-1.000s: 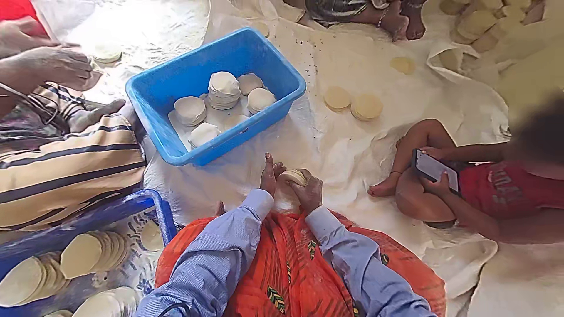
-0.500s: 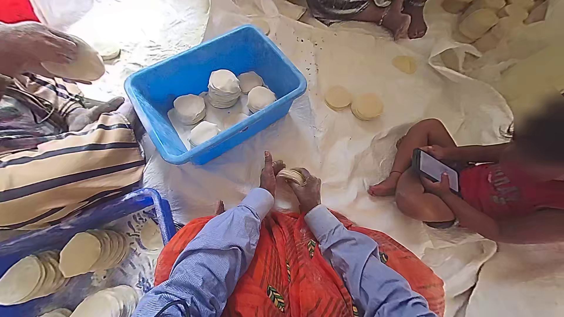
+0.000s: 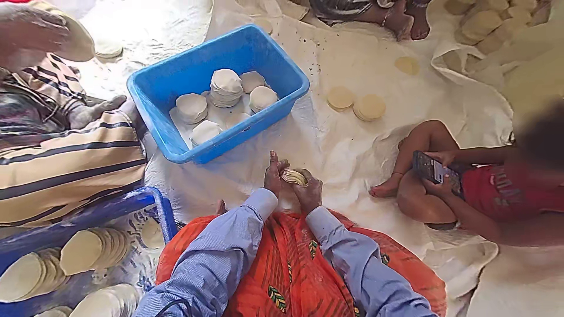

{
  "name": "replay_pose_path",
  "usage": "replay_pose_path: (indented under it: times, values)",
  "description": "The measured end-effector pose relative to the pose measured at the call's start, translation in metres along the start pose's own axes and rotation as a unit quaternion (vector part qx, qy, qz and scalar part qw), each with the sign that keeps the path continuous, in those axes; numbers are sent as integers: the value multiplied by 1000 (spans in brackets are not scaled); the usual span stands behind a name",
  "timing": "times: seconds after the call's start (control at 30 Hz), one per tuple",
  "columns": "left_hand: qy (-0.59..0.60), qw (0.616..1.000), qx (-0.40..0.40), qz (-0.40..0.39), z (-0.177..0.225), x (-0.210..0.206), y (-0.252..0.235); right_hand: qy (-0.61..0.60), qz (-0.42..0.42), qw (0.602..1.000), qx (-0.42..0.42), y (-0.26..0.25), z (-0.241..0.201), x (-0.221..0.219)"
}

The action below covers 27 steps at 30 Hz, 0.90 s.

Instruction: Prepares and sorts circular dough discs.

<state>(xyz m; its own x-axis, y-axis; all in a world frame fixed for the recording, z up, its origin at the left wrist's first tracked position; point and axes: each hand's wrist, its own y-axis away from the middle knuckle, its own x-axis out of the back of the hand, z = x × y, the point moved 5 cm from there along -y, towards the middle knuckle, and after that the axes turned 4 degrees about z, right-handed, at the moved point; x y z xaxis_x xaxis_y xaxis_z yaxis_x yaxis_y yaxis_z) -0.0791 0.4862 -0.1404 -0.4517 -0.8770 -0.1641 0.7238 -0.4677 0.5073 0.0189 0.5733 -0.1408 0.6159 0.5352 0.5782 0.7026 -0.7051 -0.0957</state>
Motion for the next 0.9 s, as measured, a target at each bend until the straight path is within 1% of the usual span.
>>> replay_pose_path:
  times: [0.07, 0.1, 0.2, 0.27, 0.3, 0.33, 0.4, 0.43, 0.5, 0.57, 0.6, 0.67, 0.73, 0.77, 0.83, 0.87, 0.9]
  values:
    - [-1, 1000, -11, -8, 4, 1, 4, -10, 26, 999, 28, 2, 1, 0]
    - [-5, 1000, -18, -9, 3, -1, 5, -7, 21, 999, 30, 3, 2, -2]
    - [-44, 997, -71, -2, 8, 5, -4, -30, -13, 999, -9, -4, 5, -3]
    - [-20, 995, -89, 28, 17, 17, -12, -103, -17, 994, -46, -7, -5, 5]
    - [6, 996, -82, 36, 18, 20, -15, -150, -20, 986, -69, -8, -13, 11]
    - [34, 997, -60, 32, 18, 20, -16, -204, -21, 975, -87, -10, -24, 19]
    - [92, 996, 17, -5, 15, 15, -13, -314, -33, 941, -124, -14, -43, 32]
    - [133, 989, 61, -31, 10, 10, -9, -361, -41, 920, -147, -16, -46, 36]
    - [225, 960, 136, -95, 2, -3, 4, -426, -39, 879, -211, -19, -39, 38]
    - [286, 935, 162, -129, 0, -13, 13, -453, -31, 851, -265, -20, -27, 35]
    - [294, 933, 163, -124, -1, -14, 15, -457, -26, 844, -281, -19, -24, 35]
    - [281, 943, 151, -94, -2, -14, 18, -460, -15, 839, -290, -19, -21, 35]
    - [247, 956, 136, -83, 2, -14, 19, -440, -2, 854, -276, -23, -19, 36]
    - [228, 961, 131, -82, 3, -15, 20, -403, 4, 877, -260, -24, -18, 37]
    - [201, 969, 125, -70, 2, -17, 19, -266, -2, 945, -190, -30, -18, 42]
    - [193, 971, 127, -63, 1, -18, 19, -185, -4, 972, -146, -33, -18, 46]
    - [188, 972, 130, -53, 1, -18, 19, -108, 6, 989, -97, -38, -18, 50]
